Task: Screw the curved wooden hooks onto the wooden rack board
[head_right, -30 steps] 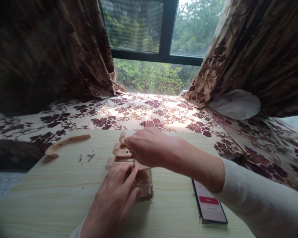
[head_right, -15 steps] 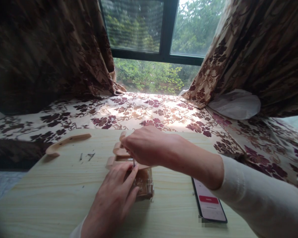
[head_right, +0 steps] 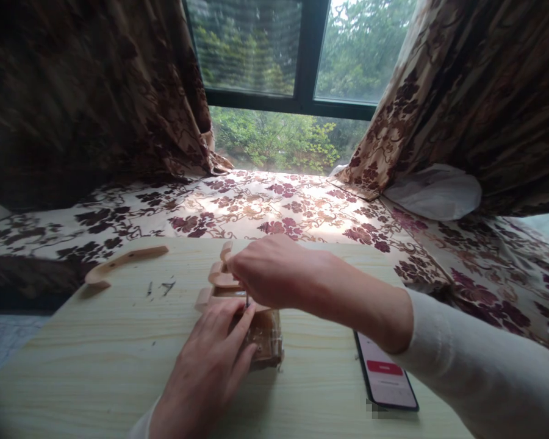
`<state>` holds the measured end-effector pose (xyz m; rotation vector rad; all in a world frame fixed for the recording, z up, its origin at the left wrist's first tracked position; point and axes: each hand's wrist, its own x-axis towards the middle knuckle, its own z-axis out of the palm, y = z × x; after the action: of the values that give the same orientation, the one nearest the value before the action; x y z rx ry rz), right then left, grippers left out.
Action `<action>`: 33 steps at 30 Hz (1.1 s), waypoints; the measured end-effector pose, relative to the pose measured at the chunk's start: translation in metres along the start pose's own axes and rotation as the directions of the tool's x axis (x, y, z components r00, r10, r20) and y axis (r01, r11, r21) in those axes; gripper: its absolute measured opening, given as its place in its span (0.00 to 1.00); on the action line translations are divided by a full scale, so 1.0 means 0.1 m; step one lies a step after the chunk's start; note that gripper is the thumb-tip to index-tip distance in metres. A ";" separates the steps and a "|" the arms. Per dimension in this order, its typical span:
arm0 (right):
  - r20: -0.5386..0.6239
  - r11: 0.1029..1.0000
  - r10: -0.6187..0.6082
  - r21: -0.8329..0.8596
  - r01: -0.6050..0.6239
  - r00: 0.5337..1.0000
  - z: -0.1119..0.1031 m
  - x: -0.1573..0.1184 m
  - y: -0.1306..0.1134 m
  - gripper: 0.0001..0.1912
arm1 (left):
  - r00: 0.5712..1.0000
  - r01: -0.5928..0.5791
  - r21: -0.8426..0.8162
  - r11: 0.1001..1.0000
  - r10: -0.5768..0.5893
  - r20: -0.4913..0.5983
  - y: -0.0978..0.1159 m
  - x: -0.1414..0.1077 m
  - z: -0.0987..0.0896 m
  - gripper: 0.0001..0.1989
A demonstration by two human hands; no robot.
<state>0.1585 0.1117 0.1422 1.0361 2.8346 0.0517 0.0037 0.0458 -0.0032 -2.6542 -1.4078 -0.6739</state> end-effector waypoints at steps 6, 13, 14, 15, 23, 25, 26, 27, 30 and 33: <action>0.007 0.998 0.054 -0.037 -0.053 0.999 -0.04 -0.03 -0.02 0.11 | 1.000 -0.003 -0.006 1.000 0.003 -0.002 0.01 0.00 -0.01 0.23; -0.001 1.000 -0.031 -0.004 0.031 1.000 -0.08 -0.02 -0.04 0.09 | 1.000 -0.007 -0.010 1.000 0.007 -0.015 0.01 -0.02 -0.01 0.23; -0.007 0.999 -0.036 -0.017 0.035 0.999 -0.06 -0.01 -0.03 0.09 | 1.000 -0.006 -0.011 1.000 0.006 -0.015 0.01 -0.02 -0.01 0.23; -0.017 0.999 -0.035 -0.028 0.034 0.999 -0.04 0.00 -0.03 0.10 | 1.000 -0.004 -0.012 1.000 0.004 -0.013 0.01 -0.01 -0.01 0.23; -0.040 0.997 0.059 -0.040 -0.061 0.997 -0.06 -0.01 -0.03 0.10 | 1.000 -0.011 -0.016 1.000 0.011 -0.021 0.01 0.00 -0.01 0.23; -0.007 0.999 0.031 -0.010 -0.031 0.999 -0.09 -0.02 -0.03 0.07 | 1.000 -0.008 -0.020 1.000 0.007 -0.021 0.01 0.00 -0.01 0.23; 0.009 1.000 0.011 -0.004 -0.011 1.000 -0.10 -0.03 -0.04 0.07 | 1.000 -0.007 -0.022 1.000 0.006 -0.020 0.01 0.00 -0.01 0.22; 0.019 1.000 -0.008 -0.005 0.008 1.000 -0.11 -0.02 -0.04 0.07 | 1.000 -0.004 -0.023 1.000 0.004 -0.020 0.01 0.00 -0.01 0.22; 0.033 1.000 -0.024 -0.019 0.025 0.999 -0.07 -0.01 -0.05 0.10 | 1.000 -0.004 -0.027 1.000 0.003 -0.021 0.01 0.00 -0.01 0.22; 0.005 1.000 0.020 -0.021 -0.020 1.000 -0.02 0.01 -0.04 0.12 | 1.000 0.000 -0.026 1.000 -0.001 -0.018 0.01 0.00 -0.01 0.22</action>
<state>0.1547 0.1089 0.1433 1.0581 2.8128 0.0803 0.0041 0.0453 -0.0023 -2.6602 -1.4050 -0.7199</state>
